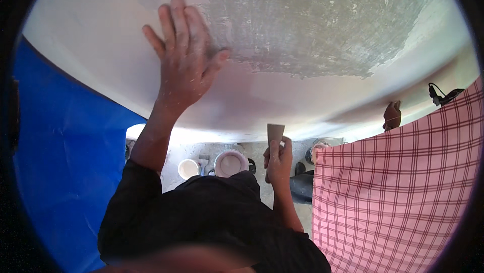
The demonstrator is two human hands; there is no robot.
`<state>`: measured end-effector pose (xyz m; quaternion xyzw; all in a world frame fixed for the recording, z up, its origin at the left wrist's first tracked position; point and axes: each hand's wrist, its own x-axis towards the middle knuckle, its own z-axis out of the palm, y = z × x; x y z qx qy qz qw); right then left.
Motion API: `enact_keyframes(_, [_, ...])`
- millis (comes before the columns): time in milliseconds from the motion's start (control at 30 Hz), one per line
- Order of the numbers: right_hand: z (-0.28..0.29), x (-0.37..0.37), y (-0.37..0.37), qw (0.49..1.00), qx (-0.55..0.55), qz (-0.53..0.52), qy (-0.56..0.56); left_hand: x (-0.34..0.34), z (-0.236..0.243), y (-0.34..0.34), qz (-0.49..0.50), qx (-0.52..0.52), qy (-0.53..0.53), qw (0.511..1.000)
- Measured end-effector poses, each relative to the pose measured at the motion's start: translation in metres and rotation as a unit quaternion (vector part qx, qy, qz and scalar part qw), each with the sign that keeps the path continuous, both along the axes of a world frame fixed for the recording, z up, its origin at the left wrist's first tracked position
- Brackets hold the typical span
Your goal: Scraping a wall and applying filler to patch imperfections.
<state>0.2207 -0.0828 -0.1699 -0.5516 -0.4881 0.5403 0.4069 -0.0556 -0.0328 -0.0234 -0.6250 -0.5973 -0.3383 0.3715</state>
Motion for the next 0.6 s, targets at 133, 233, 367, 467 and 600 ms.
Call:
enact_keyframes(133, [0.032,-0.001,0.029,0.993,0.096,-0.008,0.072,0.036,-0.027,0.025,-0.062,-0.040,0.073,0.995])
enact_keyframes(233, [0.059,0.009,0.041,0.989,0.117,-0.015,0.094,0.048,-0.033,0.028,-0.079,-0.042,0.077,0.993])
enact_keyframes(367, [0.059,0.042,0.061,0.984,0.146,0.013,0.104,0.011,-0.012,0.018,0.050,0.047,0.063,0.996])
enact_keyframes(467, [0.053,0.058,0.080,0.984,0.134,0.015,0.119,0.010,-0.005,0.014,0.104,0.096,-0.052,0.989])
enact_keyframes(600, [0.048,0.070,0.101,0.984,0.112,0.040,0.135,0.069,-0.027,0.022,0.054,0.052,-0.073,0.995])
